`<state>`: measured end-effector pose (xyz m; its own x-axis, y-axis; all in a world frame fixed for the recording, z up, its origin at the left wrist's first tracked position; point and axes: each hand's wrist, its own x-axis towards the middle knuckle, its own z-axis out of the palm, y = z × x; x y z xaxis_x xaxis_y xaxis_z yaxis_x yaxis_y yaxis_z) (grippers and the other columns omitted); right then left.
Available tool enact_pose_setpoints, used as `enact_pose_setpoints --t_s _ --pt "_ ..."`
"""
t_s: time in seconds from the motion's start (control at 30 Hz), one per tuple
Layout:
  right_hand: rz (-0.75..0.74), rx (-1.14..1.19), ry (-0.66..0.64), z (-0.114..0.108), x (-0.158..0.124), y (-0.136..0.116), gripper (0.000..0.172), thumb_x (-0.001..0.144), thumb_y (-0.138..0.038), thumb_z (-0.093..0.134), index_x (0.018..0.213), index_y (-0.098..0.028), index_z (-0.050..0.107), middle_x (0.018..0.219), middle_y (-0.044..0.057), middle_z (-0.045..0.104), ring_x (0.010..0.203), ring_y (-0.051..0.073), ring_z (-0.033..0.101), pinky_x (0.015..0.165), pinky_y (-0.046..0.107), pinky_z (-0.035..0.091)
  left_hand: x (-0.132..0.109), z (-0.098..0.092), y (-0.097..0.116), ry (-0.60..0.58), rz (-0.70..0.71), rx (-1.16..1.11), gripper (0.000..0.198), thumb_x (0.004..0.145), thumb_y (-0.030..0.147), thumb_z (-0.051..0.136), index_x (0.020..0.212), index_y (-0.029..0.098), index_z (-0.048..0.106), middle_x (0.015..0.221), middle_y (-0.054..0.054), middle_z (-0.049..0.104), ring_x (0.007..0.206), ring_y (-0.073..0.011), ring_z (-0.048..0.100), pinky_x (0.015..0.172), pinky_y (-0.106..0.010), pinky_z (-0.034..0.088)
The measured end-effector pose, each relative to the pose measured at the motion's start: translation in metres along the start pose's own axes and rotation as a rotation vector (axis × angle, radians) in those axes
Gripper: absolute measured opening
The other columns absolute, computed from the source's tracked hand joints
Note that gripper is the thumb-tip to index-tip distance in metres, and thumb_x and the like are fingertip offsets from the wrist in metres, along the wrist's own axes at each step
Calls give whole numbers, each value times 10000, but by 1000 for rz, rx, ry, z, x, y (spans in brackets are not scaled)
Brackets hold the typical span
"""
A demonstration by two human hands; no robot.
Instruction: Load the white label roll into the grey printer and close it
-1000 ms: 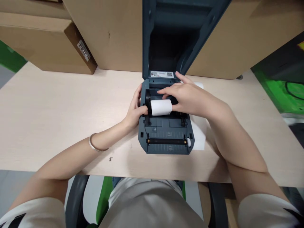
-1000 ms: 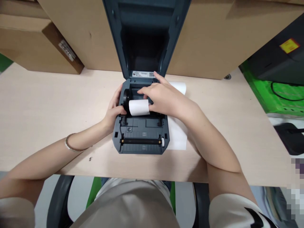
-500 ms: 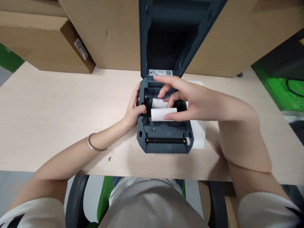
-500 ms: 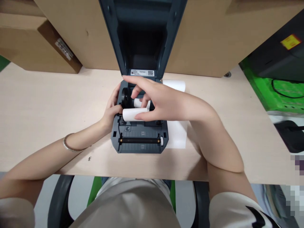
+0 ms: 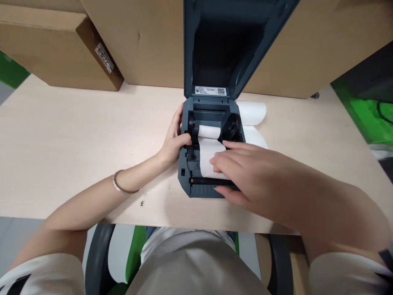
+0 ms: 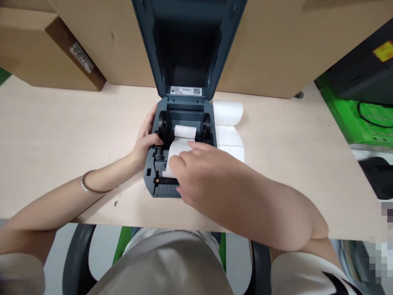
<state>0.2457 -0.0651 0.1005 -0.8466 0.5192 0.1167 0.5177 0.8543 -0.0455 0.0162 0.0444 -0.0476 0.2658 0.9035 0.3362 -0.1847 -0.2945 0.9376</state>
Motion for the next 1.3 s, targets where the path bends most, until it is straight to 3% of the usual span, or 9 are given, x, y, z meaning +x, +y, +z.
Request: enact_pose_setpoints --t_s 0.13,0.33,0.5,0.77,0.87,0.97,1.3 --pt "-47 -171 -63 -8 -5 -24 208 910 -64 556 865 -151 740 837 48 683 718 190 658 1088 409 589 0 1 0 8 -8 -33 875 677 333 825 1503 369 538 1646 47 522 1651 -370 285 1372 -480 319" --pt "-59 -255 -8 -22 -11 -47 486 770 67 413 937 -101 836 917 128 803 717 222 744 858 347 658 -3 8 11 3 -47 -57 847 713 333 822 1507 376 528 1611 29 546 1614 -380 348 1351 -496 347" --pt "-68 -280 -9 -21 -12 -50 526 813 38 400 1083 -66 840 1029 150 827 876 251 812 915 338 670 -2 8 17 16 -69 -21 876 687 330 841 1499 349 515 1619 7 528 1630 -396 309 1373 -504 308" --pt "-47 -291 -16 -20 -15 -52 514 847 25 376 1053 -84 834 1102 173 818 925 279 819 876 364 694 0 6 17 -6 -116 7 947 652 318 856 1511 365 462 1645 13 483 1643 -390 272 1369 -500 323" --pt "-47 -327 -10 -17 -21 -53 529 875 -25 361 1174 -35 797 1296 250 748 1151 352 781 992 419 676 0 6 17 -14 -134 6 959 652 309 850 1517 366 439 1639 9 479 1638 -382 284 1364 -494 328" --pt "-85 -364 -110 -13 -25 -54 555 871 -88 407 1307 28 730 1404 304 676 1337 424 678 1146 493 596 1 6 17 -18 -139 1 957 658 299 842 1517 370 427 1642 10 473 1639 -380 275 1365 -500 318" --pt "-166 -412 -243 -10 -21 -52 661 846 -153 458 1455 35 637 1382 301 687 1337 464 665 1206 539 535 1 5 18 -28 -131 -17 951 652 296 878 1498 382 453 1640 14 470 1641 -378 268 1375 -495 286"
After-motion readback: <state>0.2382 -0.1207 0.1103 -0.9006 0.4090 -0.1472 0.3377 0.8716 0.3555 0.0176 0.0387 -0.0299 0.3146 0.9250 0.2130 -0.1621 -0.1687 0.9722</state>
